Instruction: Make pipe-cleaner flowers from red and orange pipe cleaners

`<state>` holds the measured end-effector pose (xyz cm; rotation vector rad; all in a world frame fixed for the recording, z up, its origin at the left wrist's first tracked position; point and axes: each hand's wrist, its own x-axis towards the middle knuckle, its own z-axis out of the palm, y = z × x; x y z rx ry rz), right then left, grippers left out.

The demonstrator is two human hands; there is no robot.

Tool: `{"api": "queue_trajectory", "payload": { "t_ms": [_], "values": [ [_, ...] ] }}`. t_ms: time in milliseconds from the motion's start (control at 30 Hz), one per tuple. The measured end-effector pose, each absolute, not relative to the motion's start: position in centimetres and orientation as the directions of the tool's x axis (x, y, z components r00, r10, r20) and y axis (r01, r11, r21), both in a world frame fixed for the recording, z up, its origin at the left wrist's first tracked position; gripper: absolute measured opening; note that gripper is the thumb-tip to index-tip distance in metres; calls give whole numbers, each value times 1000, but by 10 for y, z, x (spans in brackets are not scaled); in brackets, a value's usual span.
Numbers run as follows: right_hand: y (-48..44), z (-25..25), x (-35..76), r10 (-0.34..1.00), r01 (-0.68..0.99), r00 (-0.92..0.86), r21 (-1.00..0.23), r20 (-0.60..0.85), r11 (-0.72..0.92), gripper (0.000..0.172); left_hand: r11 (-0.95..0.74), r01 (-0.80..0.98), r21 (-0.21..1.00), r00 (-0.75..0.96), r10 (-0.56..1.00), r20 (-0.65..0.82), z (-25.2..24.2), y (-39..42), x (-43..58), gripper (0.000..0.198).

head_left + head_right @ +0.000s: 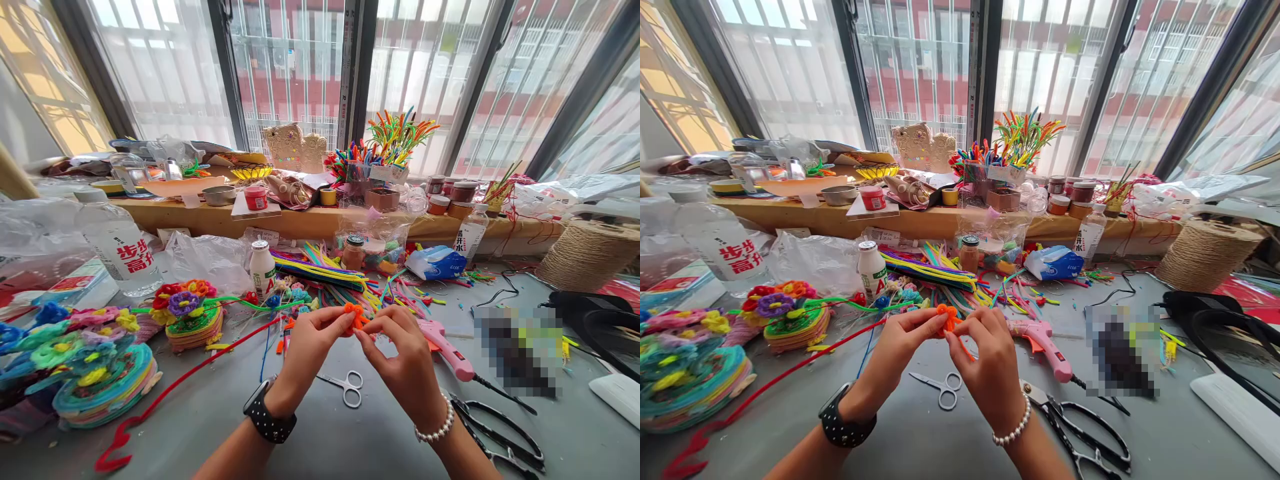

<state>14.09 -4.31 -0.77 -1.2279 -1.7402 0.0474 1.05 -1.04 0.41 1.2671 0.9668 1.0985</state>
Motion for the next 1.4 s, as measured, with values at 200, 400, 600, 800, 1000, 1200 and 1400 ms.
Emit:
{"api": "queue_trajectory", "payload": {
  "t_ms": [200, 400, 600, 800, 1000, 1200, 1400],
  "values": [
    [-41, -11, 138, 822, 662, 41, -632, 567, 403, 15, 69, -171, 983, 286, 958, -18, 3, -10, 10, 22],
    [-38, -8, 146, 880, 599, 131, -744, 457, 297, 24, 130, -212, 969, 321, 945, -57, 3, -6, 5, 20],
    [-37, -8, 147, 970, 428, 13, -879, 241, 213, 28, 118, -261, 958, 350, 937, -20, 1, -5, 6, 23],
    [-37, -11, 147, 973, 391, -19, -894, 232, 220, 26, 8, -140, 990, 353, 935, 42, 5, -6, 8, 20],
    [-33, -10, 153, 973, 180, -69, -957, 218, 227, 27, -29, -42, 999, 347, 937, 42, 8, -4, 2, 16],
    [-32, -11, 154, 986, 82, -24, -982, 166, 168, 26, -19, 50, 999, 404, 915, -3, 9, 2, -5, 17],
    [-31, -14, 152, 986, 108, -48, -980, 161, 166, 25, -2, -1, 1000, 486, 874, 2, 5, 1, -1, 29]
  ]
}}
